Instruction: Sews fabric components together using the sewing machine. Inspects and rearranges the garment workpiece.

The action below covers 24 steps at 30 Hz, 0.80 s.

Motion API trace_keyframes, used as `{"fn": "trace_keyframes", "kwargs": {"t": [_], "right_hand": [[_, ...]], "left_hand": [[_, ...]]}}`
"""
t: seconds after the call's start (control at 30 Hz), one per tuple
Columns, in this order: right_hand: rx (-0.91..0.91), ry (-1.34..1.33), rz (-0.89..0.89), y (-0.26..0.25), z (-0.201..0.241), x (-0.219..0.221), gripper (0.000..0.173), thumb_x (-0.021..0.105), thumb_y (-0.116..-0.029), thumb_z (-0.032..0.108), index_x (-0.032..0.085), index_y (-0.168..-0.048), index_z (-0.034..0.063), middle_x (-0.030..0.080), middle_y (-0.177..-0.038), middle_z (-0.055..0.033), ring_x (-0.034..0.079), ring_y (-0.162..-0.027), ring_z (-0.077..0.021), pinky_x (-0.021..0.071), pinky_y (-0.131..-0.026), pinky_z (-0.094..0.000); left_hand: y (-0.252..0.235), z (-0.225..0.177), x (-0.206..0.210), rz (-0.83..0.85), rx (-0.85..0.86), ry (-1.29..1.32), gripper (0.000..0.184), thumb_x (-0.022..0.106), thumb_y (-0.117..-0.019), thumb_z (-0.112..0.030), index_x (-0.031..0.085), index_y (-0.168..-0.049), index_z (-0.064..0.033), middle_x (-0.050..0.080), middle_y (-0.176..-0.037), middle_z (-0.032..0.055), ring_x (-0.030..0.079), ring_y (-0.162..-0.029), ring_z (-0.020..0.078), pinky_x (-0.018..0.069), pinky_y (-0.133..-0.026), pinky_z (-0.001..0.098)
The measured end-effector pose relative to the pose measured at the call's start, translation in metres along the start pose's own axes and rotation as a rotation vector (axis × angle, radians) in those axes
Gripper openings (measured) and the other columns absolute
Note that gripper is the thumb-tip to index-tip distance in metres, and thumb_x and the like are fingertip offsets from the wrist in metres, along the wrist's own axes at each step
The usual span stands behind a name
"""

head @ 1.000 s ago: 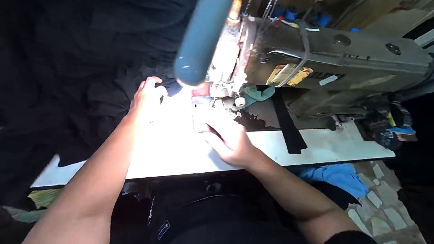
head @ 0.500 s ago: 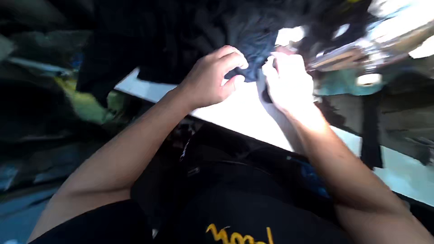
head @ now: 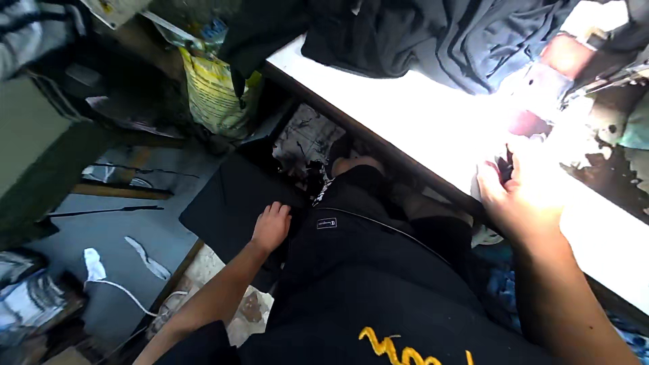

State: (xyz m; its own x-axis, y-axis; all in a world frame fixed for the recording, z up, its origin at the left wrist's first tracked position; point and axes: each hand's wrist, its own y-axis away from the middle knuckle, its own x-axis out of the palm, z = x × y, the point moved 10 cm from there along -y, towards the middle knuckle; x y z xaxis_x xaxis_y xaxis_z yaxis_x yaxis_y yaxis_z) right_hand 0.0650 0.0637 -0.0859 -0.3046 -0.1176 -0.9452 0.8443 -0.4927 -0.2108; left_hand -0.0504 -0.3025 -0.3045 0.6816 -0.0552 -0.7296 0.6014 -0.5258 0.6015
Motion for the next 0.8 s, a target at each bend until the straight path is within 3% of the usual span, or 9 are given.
{"fn": "trace_keyframes", "kwargs": {"t": [0.07, 0.17, 0.27, 0.4, 0.53, 0.6, 0.7, 0.77, 0.8], "right_hand": [[0.014, -0.003, 0.013, 0.001, -0.001, 0.002, 0.047, 0.045, -0.1041, 0.027, 0.056, -0.136, -0.0053, 0.063, -0.118, -0.0357, 0.062, -0.105, -0.0573, 0.0452, -0.080, -0.0736], [0.031, -0.022, 0.006, 0.000, -0.001, 0.002, 0.049, 0.045, -0.1032, 0.028, 0.057, -0.136, -0.0061, 0.064, -0.117, -0.0357, 0.063, -0.106, -0.0565, 0.0448, -0.082, -0.0736], [0.053, -0.034, 0.025, -0.001, -0.005, 0.005, 0.047, 0.045, -0.1044, 0.029, 0.057, -0.136, -0.0043, 0.063, -0.120, -0.0333, 0.062, -0.110, -0.0539, 0.0449, -0.085, -0.0731], [0.040, -0.048, 0.033, -0.001, -0.006, 0.007, 0.047, 0.043, -0.1045, 0.028, 0.056, -0.136, -0.0041, 0.063, -0.120, -0.0337, 0.062, -0.108, -0.0545, 0.0451, -0.084, -0.0729], [-0.008, -0.072, 0.029, -0.002, -0.008, 0.009, 0.050, 0.043, -0.1029, 0.029, 0.058, -0.132, -0.0081, 0.064, -0.117, -0.0345, 0.063, -0.107, -0.0541, 0.0464, -0.086, -0.0716], [-0.024, -0.112, 0.018, -0.004, -0.012, 0.009, 0.050, 0.045, -0.1009, 0.029, 0.058, -0.128, -0.0101, 0.063, -0.114, -0.0354, 0.063, -0.104, -0.0540, 0.0464, -0.085, -0.0720], [-0.003, -0.220, -0.040, 0.000, -0.007, -0.006, 0.041, 0.050, -0.0985, 0.019, 0.059, -0.120, -0.0150, 0.063, -0.105, -0.0362, 0.063, -0.095, -0.0514, 0.0466, -0.082, -0.0685], [-0.027, -0.311, -0.096, 0.005, 0.013, -0.025, 0.035, 0.050, -0.0955, 0.009, 0.061, -0.116, -0.0170, 0.064, -0.098, -0.0334, 0.063, -0.086, -0.0398, 0.0501, -0.078, -0.0545], [-0.065, -0.364, -0.121, 0.007, 0.026, -0.033, 0.034, 0.048, -0.0955, 0.007, 0.062, -0.115, -0.0167, 0.065, -0.094, -0.0291, 0.060, -0.080, -0.0269, 0.0500, -0.074, -0.0402]], "left_hand": [[-0.011, -0.005, -0.001, 0.079, 0.023, -0.058, 0.035, 0.049, -0.1069, -0.013, 0.058, -0.139, -0.0013, 0.056, -0.139, 0.0266, 0.053, -0.131, 0.0454, 0.0442, -0.106, 0.0584], [-0.020, -0.014, -0.005, 0.143, 0.068, -0.111, 0.032, 0.046, -0.1069, -0.008, 0.060, -0.133, 0.0025, 0.058, -0.135, 0.0269, 0.052, -0.132, 0.0450, 0.0430, -0.106, 0.0592], [-0.019, -0.010, -0.016, 0.035, 0.064, -0.036, 0.031, 0.045, -0.1061, -0.010, 0.060, -0.128, 0.0064, 0.059, -0.134, 0.0275, 0.055, -0.131, 0.0430, 0.0437, -0.109, 0.0558], [-0.021, -0.005, -0.022, 0.010, 0.019, 0.009, 0.034, 0.049, -0.1064, -0.014, 0.058, -0.135, 0.0038, 0.057, -0.138, 0.0282, 0.053, -0.133, 0.0451, 0.0423, -0.108, 0.0599], [0.004, 0.093, -0.110, -0.632, -0.434, 0.547, 0.037, 0.044, -0.1068, -0.010, 0.048, -0.139, 0.0075, 0.064, -0.122, 0.0342, 0.065, -0.114, 0.0490, 0.0499, -0.098, 0.0633], [0.049, 0.151, -0.152, -1.040, -0.559, 0.765, 0.041, 0.040, -0.1069, -0.011, 0.043, -0.142, 0.0099, 0.058, -0.130, 0.0378, 0.060, -0.120, 0.0485, 0.0474, -0.102, 0.0601], [0.122, 0.179, -0.215, -1.574, -0.401, 1.100, 0.042, 0.036, -0.1070, -0.012, 0.039, -0.143, 0.0101, 0.051, -0.140, 0.0274, 0.054, -0.126, 0.0282, 0.0450, -0.107, 0.0428], [0.157, 0.152, -0.257, -1.738, -0.179, 1.227, 0.032, 0.037, -0.1074, -0.014, 0.043, -0.134, 0.0023, 0.057, -0.119, 0.0115, 0.060, -0.107, 0.0118, 0.0522, -0.095, 0.0331], [0.169, 0.128, -0.276, -1.772, -0.024, 1.269, 0.023, 0.038, -0.1069, -0.013, 0.044, -0.126, -0.0025, 0.058, -0.107, 0.0038, 0.061, -0.098, 0.0069, 0.0539, -0.089, 0.0301]]}}
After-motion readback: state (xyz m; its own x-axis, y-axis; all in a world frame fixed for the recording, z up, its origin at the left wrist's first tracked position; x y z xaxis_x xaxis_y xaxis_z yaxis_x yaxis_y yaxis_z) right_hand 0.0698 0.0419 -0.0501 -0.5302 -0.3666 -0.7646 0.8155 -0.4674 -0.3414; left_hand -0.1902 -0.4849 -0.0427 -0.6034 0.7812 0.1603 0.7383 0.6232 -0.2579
